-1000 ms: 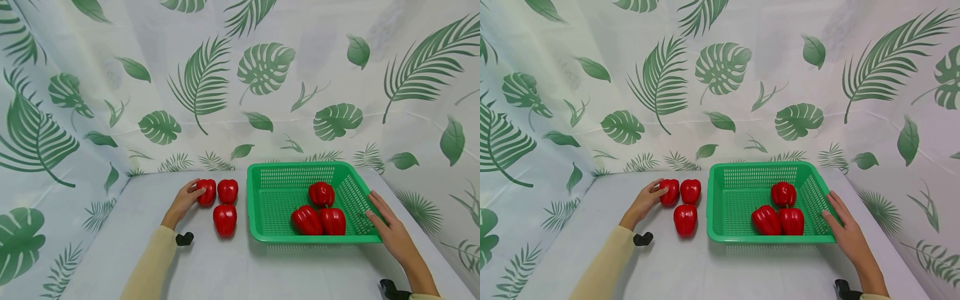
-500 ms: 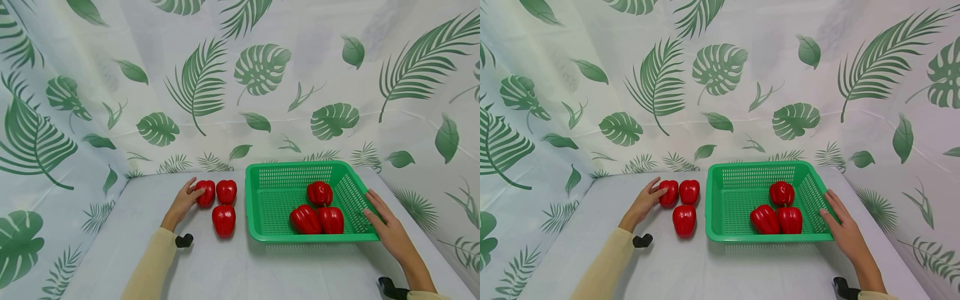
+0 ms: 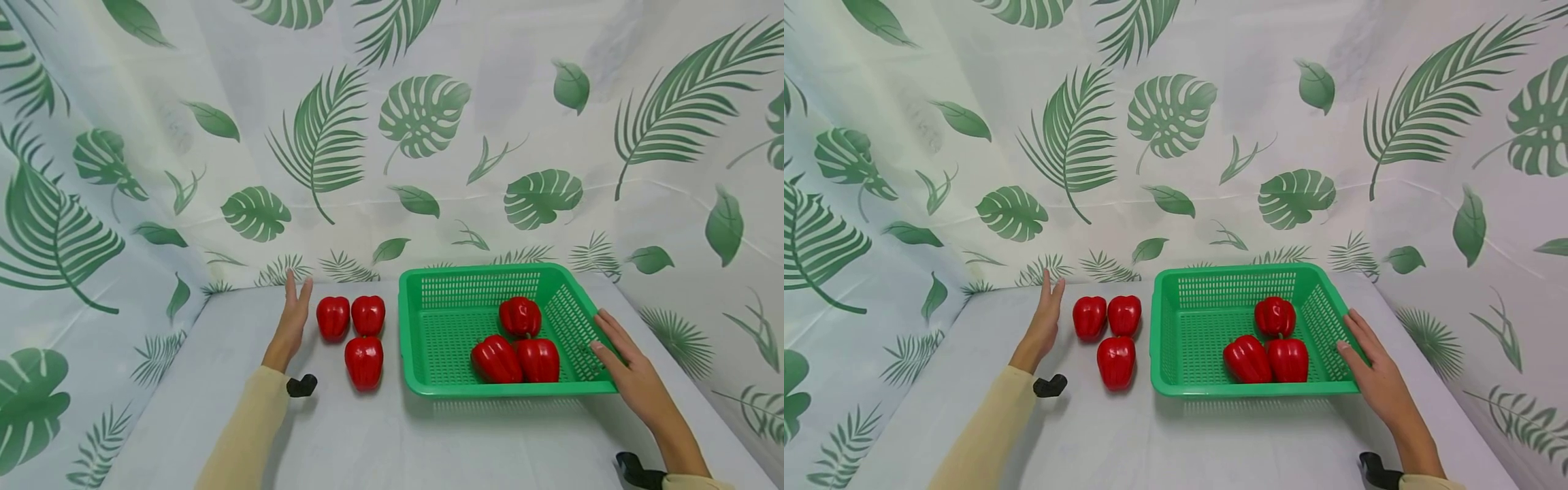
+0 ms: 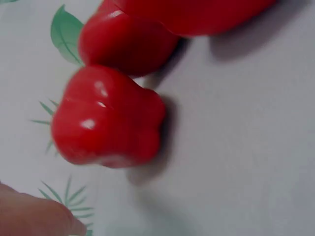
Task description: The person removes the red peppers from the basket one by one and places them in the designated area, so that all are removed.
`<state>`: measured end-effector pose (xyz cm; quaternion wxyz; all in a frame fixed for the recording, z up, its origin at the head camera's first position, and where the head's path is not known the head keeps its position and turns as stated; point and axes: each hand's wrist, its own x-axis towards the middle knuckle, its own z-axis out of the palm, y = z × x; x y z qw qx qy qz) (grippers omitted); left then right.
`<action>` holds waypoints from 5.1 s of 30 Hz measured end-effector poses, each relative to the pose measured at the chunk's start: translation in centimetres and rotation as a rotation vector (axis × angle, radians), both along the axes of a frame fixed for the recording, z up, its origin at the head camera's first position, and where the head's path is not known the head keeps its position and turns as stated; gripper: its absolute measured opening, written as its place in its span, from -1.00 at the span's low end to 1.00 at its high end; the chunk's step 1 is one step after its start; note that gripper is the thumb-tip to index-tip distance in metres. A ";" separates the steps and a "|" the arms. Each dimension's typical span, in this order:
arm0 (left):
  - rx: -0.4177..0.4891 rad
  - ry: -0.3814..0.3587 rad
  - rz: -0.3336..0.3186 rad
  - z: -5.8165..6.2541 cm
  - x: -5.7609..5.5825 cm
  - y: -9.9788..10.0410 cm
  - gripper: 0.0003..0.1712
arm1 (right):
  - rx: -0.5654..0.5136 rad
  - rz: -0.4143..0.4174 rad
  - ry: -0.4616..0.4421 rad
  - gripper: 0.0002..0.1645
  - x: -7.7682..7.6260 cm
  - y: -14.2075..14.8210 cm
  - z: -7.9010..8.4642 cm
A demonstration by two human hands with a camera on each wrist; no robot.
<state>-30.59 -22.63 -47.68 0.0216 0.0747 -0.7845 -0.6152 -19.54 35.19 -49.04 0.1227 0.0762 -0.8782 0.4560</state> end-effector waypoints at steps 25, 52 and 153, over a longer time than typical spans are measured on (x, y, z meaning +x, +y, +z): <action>0.153 0.195 -0.163 7.2 -1.5 9.6 0.06 | 0.008 -0.017 -0.028 -0.25 0.0 -0.2 0.1; -0.044 0.083 -0.662 6.8 -1.3 22.1 -0.08 | 0.004 -0.015 -0.038 -0.24 -0.3 -0.4 0.1; 0.012 0.085 -0.570 7.2 1.8 12.4 -0.52 | 0.031 -0.050 -0.083 -0.23 -0.2 0.2 0.1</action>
